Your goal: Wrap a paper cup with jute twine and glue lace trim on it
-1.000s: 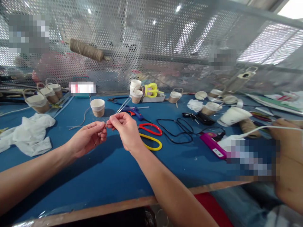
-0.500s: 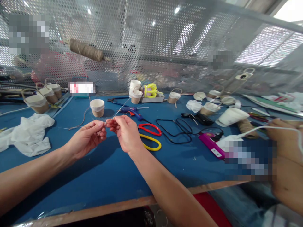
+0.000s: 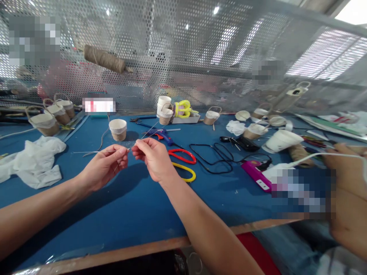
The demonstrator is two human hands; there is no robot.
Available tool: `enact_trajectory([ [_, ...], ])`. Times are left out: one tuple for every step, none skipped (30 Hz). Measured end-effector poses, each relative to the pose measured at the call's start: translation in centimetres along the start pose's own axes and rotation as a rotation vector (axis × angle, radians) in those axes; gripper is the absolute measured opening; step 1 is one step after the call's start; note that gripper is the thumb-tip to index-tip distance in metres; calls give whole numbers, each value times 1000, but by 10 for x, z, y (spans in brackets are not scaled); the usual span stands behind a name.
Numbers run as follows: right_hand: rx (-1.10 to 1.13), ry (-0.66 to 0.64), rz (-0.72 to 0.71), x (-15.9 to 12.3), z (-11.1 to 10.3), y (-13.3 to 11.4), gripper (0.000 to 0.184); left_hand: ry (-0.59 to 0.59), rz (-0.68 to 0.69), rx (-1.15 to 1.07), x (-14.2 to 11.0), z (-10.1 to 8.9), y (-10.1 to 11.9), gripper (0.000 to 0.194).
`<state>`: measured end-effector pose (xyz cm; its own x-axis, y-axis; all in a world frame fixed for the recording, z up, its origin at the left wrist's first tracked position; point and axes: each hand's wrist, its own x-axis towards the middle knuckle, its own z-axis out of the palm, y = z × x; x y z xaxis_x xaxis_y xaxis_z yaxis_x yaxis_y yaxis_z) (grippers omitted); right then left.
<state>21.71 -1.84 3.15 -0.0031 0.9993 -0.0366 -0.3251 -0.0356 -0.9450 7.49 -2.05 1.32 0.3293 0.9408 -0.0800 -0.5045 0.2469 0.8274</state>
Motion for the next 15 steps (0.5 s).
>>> enact_trajectory([
  [22, 5, 0, 0, 1, 1, 23, 2, 2, -4, 0, 1, 0, 27],
  [42, 10, 2, 0, 1, 2, 23, 6, 8, -7, 0, 1, 0, 27],
  [57, 13, 4, -1, 2, 3, 23, 10, 17, -8, -1, 2, -1, 27],
  [69, 17, 4, -1, 2, 3, 23, 14, 28, -5, -1, 2, -1, 27],
  [74, 19, 2, -1, 3, 4, 23, 17, 40, -1, -1, 2, -2, 26],
  [73, 20, -2, -1, 3, 5, 23, 19, 53, 4, -1, 2, -2, 25],
  [70, 21, -9, -1, 3, 5, 23, 20, 66, 10, -1, 2, -3, 24],
  [68, 23, -19, -2, 4, 6, 22, 20, 80, 14, -1, 1, -4, 23],
  [69, 26, -27, -2, 4, 7, 22, 19, 93, 17, -1, 1, -5, 22],
  [72, 29, -35, -2, 4, 7, 22, 17, 105, 19, 0, 1, -5, 21],
  [76, 33, -43, -2, 5, 8, 22, 15, 115, 19, 0, 1, -6, 21],
  [80, 37, -52, -2, 5, 8, 22, 13, 121, 19, 0, 1, -7, 21],
  [79, 38, -62, -2, 5, 8, 22, 12, 123, 18, 0, 1, -7, 21],
  [73, 40, -78, -3, 6, 8, 22, 11, 123, 17, 0, 1, -8, 21],
  [64, 43, -98, -3, 6, 8, 22, 11, 121, 16, 0, 1, -8, 21],
])
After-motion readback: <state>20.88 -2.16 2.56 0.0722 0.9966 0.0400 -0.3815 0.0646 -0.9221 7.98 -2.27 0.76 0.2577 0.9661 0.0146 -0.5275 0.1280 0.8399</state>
